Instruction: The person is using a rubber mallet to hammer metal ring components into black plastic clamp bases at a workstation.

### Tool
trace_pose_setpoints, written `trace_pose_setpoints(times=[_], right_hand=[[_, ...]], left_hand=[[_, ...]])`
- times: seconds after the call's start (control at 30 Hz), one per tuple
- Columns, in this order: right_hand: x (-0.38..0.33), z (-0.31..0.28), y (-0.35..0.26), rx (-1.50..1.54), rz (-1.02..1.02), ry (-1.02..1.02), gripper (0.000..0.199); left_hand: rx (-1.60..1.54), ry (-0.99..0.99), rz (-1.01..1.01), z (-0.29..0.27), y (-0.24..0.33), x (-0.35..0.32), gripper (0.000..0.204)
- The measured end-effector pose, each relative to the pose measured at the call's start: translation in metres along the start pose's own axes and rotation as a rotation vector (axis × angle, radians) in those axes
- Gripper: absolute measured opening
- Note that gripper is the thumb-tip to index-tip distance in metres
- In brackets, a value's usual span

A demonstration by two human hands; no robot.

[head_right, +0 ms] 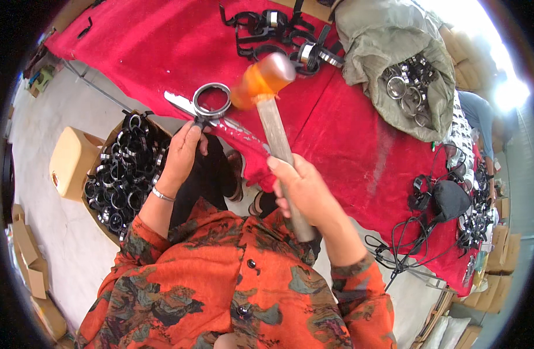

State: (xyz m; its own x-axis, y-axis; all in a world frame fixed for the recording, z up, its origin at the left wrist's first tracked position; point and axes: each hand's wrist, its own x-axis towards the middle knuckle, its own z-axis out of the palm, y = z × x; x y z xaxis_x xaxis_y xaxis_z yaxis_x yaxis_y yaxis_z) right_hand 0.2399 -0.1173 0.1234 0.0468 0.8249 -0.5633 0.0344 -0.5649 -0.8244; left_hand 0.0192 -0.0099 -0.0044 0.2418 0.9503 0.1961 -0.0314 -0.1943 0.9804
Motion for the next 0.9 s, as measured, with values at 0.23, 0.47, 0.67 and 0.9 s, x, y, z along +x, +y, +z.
trace_pose_setpoints(times=[0.23,0.47,0.67,0.9], right_hand=[[-0.03,0.005,-0.001,-0.183,-0.328,0.114,0.032],[-0.011,0.012,-0.014,-0.677,-0.45,0.185,0.031],[-0.003,0.041,-0.027,-0.905,-0.638,0.2,0.03],[0.019,0.041,-0.072,-0.816,-0.552,0.12,0.036]], left_hand=[[0.036,0.023,-0.01,-0.003,0.004,-0.003,0.032],[0.005,0.0,-0.02,-0.002,0.002,-0.004,0.034],[0.057,0.006,-0.035,0.001,0.007,-0.003,0.033],[0.149,0.062,-0.024,-0.004,0.009,0.001,0.034]])
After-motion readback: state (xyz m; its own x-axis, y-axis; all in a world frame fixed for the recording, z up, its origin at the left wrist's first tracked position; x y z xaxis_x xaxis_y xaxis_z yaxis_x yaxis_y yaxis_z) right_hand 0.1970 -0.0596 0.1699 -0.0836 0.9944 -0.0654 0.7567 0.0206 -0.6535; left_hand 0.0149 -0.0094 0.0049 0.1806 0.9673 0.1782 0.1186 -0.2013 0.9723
